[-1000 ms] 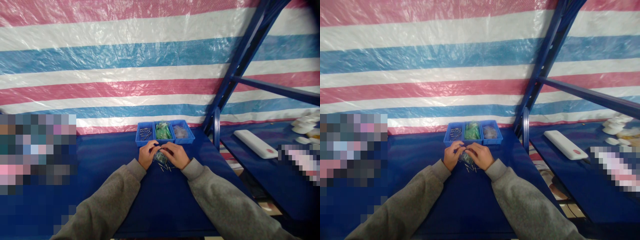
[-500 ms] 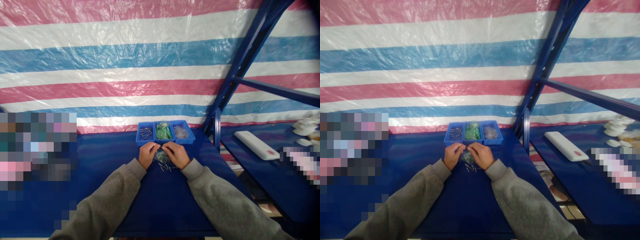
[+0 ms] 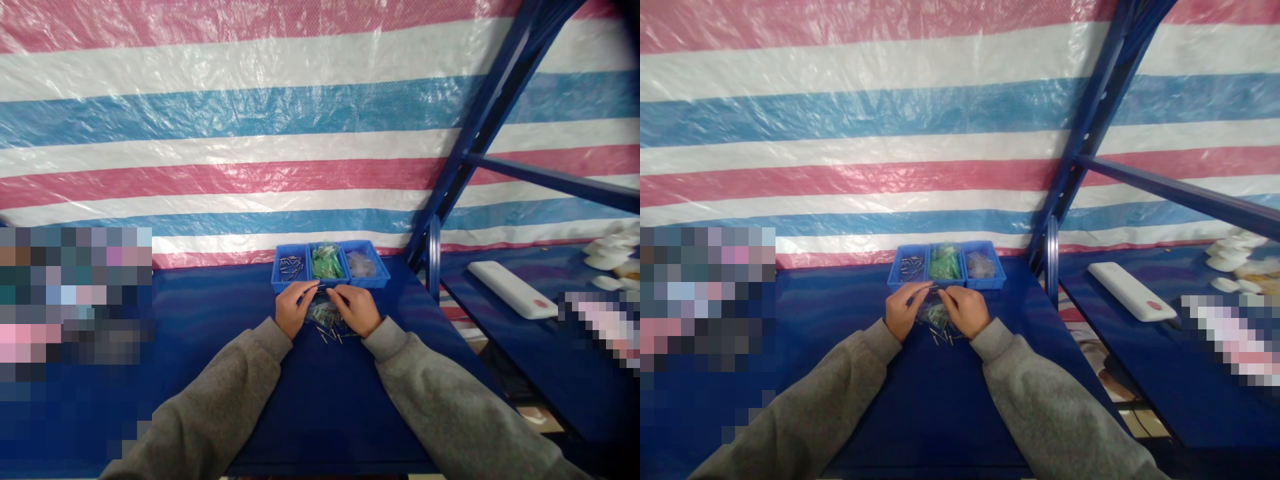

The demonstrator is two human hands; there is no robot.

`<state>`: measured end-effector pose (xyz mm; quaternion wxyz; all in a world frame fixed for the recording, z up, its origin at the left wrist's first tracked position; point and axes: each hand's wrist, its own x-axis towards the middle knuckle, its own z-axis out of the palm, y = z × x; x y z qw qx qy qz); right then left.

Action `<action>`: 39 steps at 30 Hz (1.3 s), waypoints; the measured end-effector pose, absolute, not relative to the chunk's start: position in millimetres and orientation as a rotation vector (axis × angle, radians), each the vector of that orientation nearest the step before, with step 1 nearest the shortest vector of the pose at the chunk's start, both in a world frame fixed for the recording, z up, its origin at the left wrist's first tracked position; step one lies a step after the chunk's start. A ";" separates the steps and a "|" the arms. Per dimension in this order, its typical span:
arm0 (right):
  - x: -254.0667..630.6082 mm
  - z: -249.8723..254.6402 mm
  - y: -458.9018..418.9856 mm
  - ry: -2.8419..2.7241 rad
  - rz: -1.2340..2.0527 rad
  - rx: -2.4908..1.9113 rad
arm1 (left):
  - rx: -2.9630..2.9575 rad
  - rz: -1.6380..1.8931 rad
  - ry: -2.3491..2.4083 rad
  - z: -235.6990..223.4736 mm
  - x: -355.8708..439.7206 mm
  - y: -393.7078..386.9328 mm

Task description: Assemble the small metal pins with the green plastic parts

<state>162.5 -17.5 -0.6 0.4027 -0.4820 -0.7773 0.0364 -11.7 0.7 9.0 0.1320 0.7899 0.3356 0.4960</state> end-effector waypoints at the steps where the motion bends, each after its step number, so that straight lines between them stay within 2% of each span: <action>1: 162.9 -0.5 -17.5 -1.944 0.085 -1.226 | 2.290 1.442 0.977 9.0 -11.7 0.9; 15: 163.7 2.1 -18.3 -1.806 0.087 -1.155 | 2.246 1.448 0.979 8.3 -8.8 -0.3; 26: 164.7 -0.2 -17.0 -1.816 0.090 -1.165 | 2.233 1.233 0.979 5.4 -8.9 -0.7; 33: 164.4 0.9 -17.6 -1.799 0.073 -1.180 | 2.309 1.346 0.964 2.8 -8.7 2.5; 39: 164.7 -0.1 -16.8 -1.801 0.054 -1.172 | 2.354 1.303 0.882 0.3 -11.0 7.8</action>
